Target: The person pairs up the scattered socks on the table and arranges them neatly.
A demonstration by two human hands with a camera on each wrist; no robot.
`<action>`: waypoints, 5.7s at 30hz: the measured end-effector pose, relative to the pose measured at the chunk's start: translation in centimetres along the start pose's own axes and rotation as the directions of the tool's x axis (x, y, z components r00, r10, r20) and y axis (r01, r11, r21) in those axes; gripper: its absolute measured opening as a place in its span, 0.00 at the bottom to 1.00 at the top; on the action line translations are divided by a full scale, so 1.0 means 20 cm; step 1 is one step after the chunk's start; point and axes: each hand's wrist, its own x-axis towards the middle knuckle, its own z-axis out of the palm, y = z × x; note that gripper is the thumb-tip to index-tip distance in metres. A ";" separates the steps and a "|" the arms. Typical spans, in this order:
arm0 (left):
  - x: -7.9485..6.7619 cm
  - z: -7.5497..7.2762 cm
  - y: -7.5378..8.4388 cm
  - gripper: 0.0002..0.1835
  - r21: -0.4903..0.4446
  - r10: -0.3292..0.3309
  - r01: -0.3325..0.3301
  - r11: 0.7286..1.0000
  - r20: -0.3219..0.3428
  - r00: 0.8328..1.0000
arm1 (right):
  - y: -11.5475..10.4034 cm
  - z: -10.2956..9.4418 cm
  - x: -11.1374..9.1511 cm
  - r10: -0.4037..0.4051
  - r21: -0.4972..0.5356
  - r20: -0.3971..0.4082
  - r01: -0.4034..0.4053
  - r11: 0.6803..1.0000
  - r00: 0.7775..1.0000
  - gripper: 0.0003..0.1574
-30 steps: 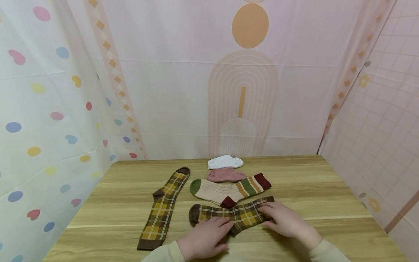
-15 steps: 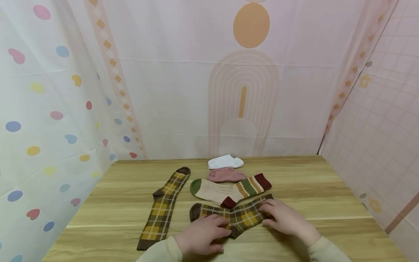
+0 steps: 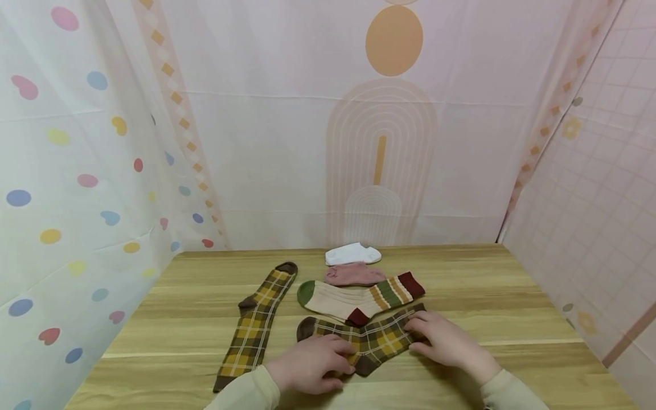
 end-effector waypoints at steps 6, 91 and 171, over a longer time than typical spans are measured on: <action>0.00 -0.02 -0.02 0.11 0.002 0.025 -0.025 1.000 0.002 1.000 | 0.00 0.00 0.00 -0.004 0.011 0.003 0.004 1.000 1.000 0.19; -0.51 -0.21 -0.21 0.21 0.148 -0.365 0.481 0.864 -0.473 0.802 | -0.26 -0.02 0.28 -0.155 0.030 -0.351 0.176 0.984 0.923 0.22; -0.46 -0.39 -0.18 0.04 -0.472 -0.798 0.644 0.602 -0.388 0.462 | -0.35 0.06 0.45 -0.121 0.161 -0.269 0.169 0.972 0.955 0.21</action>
